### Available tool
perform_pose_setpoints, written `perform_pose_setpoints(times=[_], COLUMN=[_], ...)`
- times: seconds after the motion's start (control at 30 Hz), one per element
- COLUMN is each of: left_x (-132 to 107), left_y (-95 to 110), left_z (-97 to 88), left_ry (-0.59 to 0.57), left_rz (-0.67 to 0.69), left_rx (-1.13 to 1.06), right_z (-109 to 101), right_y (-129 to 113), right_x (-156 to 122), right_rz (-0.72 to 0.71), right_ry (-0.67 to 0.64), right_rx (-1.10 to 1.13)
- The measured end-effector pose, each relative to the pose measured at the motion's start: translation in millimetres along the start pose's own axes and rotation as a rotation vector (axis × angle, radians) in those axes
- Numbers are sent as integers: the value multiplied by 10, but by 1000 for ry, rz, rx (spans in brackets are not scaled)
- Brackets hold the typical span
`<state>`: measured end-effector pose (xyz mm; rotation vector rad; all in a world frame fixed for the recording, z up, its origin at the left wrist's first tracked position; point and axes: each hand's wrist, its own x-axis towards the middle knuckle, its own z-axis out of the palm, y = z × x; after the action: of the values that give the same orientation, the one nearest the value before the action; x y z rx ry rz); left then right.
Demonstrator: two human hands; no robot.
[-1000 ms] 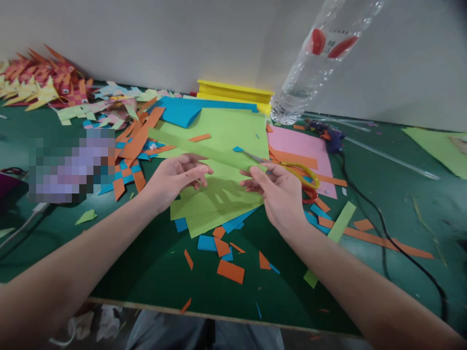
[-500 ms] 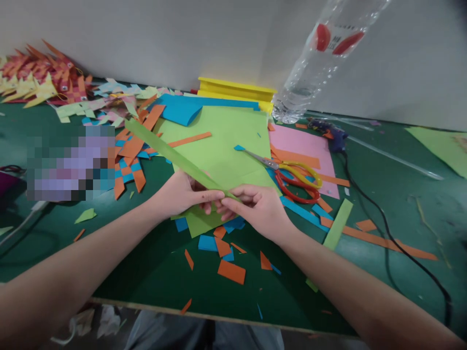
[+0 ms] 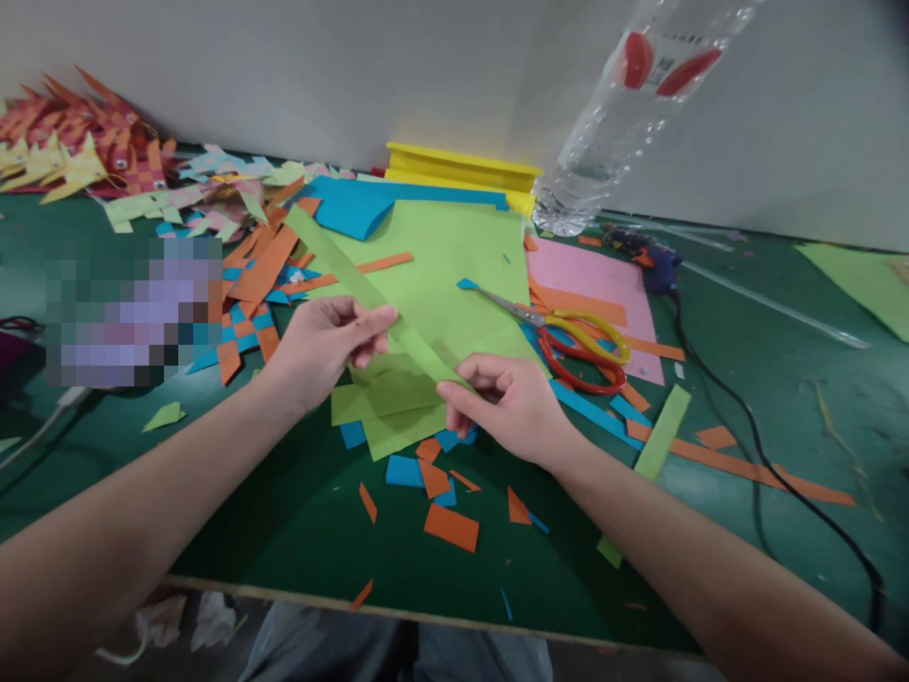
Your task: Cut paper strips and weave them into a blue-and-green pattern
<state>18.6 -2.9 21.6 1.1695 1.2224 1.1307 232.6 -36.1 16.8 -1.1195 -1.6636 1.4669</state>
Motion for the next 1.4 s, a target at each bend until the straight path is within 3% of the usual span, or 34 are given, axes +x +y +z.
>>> perform_pose_setpoints(times=[0.27, 0.4, 0.63, 0.7, 0.8, 0.83, 0.9, 1.0, 1.07, 1.13, 1.23, 1.4], left_x=[136, 130, 165, 161, 103, 70, -2, -87, -110, -109, -86, -90], left_y=[38, 57, 98, 88, 61, 51, 29, -6, -21, -27, -37, -100], left_z=[-119, -132, -219, -254, -276, -268, -227, -120, -52, -13, -20, -87], left_ry=[314, 368, 629, 715, 817, 801, 648, 336, 27, -123, -176, -89], left_rz=[20, 48, 148, 263, 684, 794, 886, 1062, 1016, 957, 937, 1040], left_rx=[-289, -277, -120, -55, 228, 336, 520, 702, 863, 973, 1054, 1139], right_z=[-50, -104, -171, -180, -193, -196, -199, -193, -187, -182, -179, -206], right_y=[0, 16, 100, 106, 108, 108, 109, 108, 107, 104, 92, 59], right_x=[51, 82, 133, 139, 134, 129, 118, 109, 106, 103, 96, 103], right_rz=[3, -18, -49, -47, -74, -97, -141, -162, -168, -177, -175, -127], right_ry=[153, 270, 333, 334, 284, 256, 186, 82, 76, 90, 90, 110], right_rx=[-11, -8, -9, -68, -298, -389, -519, -564, -569, -570, -485, -324])
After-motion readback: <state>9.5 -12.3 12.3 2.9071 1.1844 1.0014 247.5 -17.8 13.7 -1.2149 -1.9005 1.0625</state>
